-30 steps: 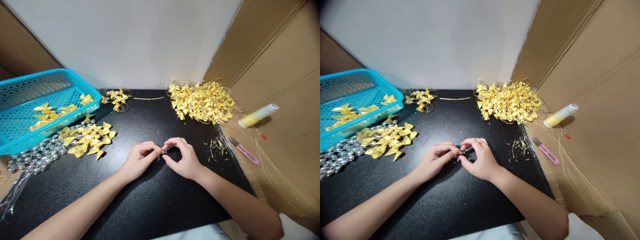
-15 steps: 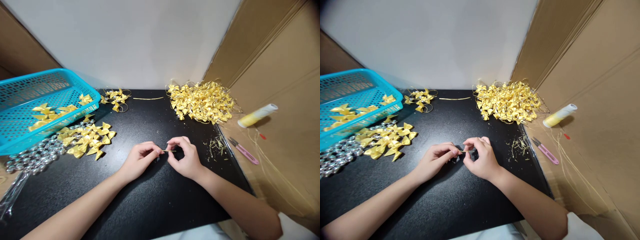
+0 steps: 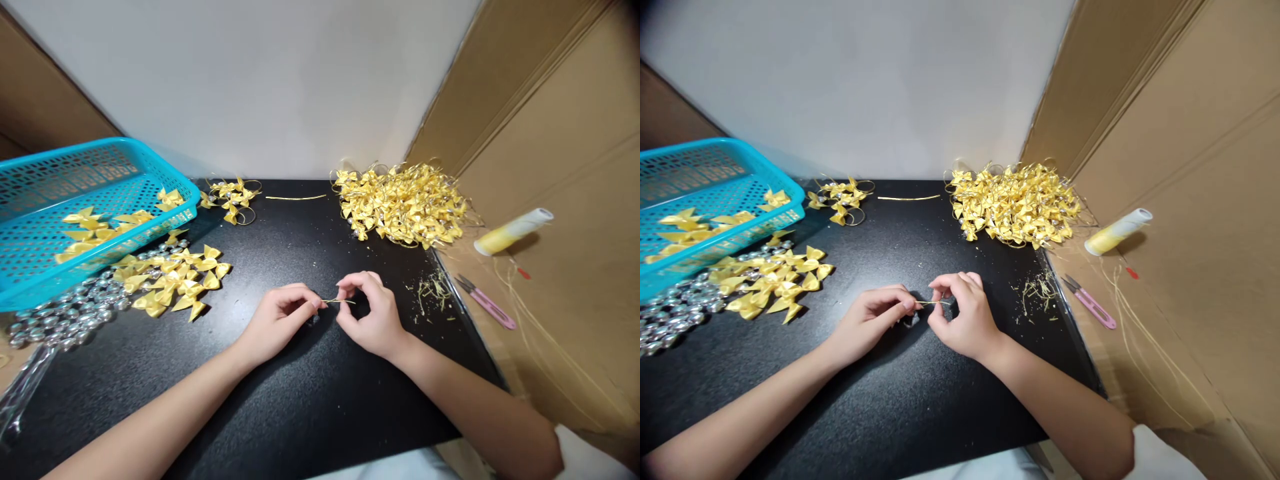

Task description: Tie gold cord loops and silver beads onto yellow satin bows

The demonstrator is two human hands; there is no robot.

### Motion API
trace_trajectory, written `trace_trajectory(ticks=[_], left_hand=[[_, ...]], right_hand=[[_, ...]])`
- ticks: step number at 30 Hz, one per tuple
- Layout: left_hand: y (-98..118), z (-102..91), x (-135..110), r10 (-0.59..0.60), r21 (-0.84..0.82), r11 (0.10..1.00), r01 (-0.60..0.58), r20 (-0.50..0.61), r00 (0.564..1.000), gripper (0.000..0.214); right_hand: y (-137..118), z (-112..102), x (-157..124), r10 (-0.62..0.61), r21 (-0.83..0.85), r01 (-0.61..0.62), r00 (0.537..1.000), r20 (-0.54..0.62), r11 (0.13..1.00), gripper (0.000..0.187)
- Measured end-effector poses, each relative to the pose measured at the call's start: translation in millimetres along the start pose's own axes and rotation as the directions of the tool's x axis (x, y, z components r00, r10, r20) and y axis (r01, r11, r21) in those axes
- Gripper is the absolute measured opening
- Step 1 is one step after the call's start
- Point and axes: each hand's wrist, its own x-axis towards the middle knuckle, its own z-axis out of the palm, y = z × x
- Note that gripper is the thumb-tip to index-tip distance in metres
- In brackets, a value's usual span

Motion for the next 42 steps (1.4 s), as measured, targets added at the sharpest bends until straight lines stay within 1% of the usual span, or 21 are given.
trace_trajectory(ticks=[3,6,7,11,13,18,22,24,27,31,35,42], left_hand=[[-1.8,0.1,-0.7,-0.003,-0.018,1.0,0.003,-0.011,1.0,0.021],[-2.6,-0.2,-1.3,0.019,-0.044,0.999,-0.021,-0.057,0.998,0.029],[-2.1,-0.1,-1.4,0.024,-0.04,0.999,-0.026,-0.054,0.998,0.03],[1.9,1.7,-1.1,-0.021,0.016,1.0,0.02,0.062,0.998,0.021],[2.3,3.0,-0.8,-0.043,0.016,0.999,0.042,0.087,0.995,0.018],[-2.3,3.7,-0.5,-0.069,-0.031,0.997,0.071,0.073,0.995,0.022],[-2.9,4.2,-0.6,-0.051,-0.038,0.998,0.053,0.036,0.998,0.021],[-2.5,4.9,-0.5,-0.053,-0.054,0.997,0.054,0.013,0.998,0.021],[-3.0,5.6,-0.4,-0.07,-0.075,0.995,0.068,-0.014,0.997,0.021],[-4.4,5.2,-0.5,-0.073,-0.074,0.995,0.072,-0.017,0.997,0.021],[-4.4,5.0,-1.1,-0.062,-0.069,0.996,0.061,-0.008,0.998,0.021],[-3.3,5.7,-1.8,-0.043,-0.049,0.998,0.043,-0.002,0.999,0.021]], right_hand=[[-0.4,0.8,0.1,-0.023,-0.011,0.023,1.0,0.011,1.0,0.031],[-1.5,1.2,0.3,-0.073,-0.014,0.073,0.997,0.02,0.997,0.032],[-2.0,1.3,0.3,-0.095,-0.013,0.096,0.995,0.025,0.995,0.032],[-3.5,2.0,0.0,-0.168,-0.009,0.169,0.985,0.046,0.986,0.029],[-3.8,2.4,-0.1,-0.181,-0.011,0.182,0.982,0.049,0.983,0.026],[-3.2,2.8,-0.4,-0.18,-0.02,0.181,0.983,0.043,0.983,0.026],[-4.0,0.7,-0.4,-0.161,-0.059,0.16,0.987,-0.017,0.985,0.028],[-5.5,-0.4,-0.8,-0.165,-0.099,0.16,0.985,-0.051,0.982,0.024],[-8.1,-0.5,-1.6,-0.183,-0.176,0.169,0.981,-0.067,0.97,0.016],[-9.7,0.7,-1.7,-0.147,-0.228,0.124,0.985,-0.086,0.966,0.012],[-8.6,0.9,-0.7,-0.112,-0.228,0.094,0.991,-0.071,0.969,0.01],[-7.6,1.2,0.5,-0.093,-0.231,0.082,0.995,-0.036,0.97,0.011]])
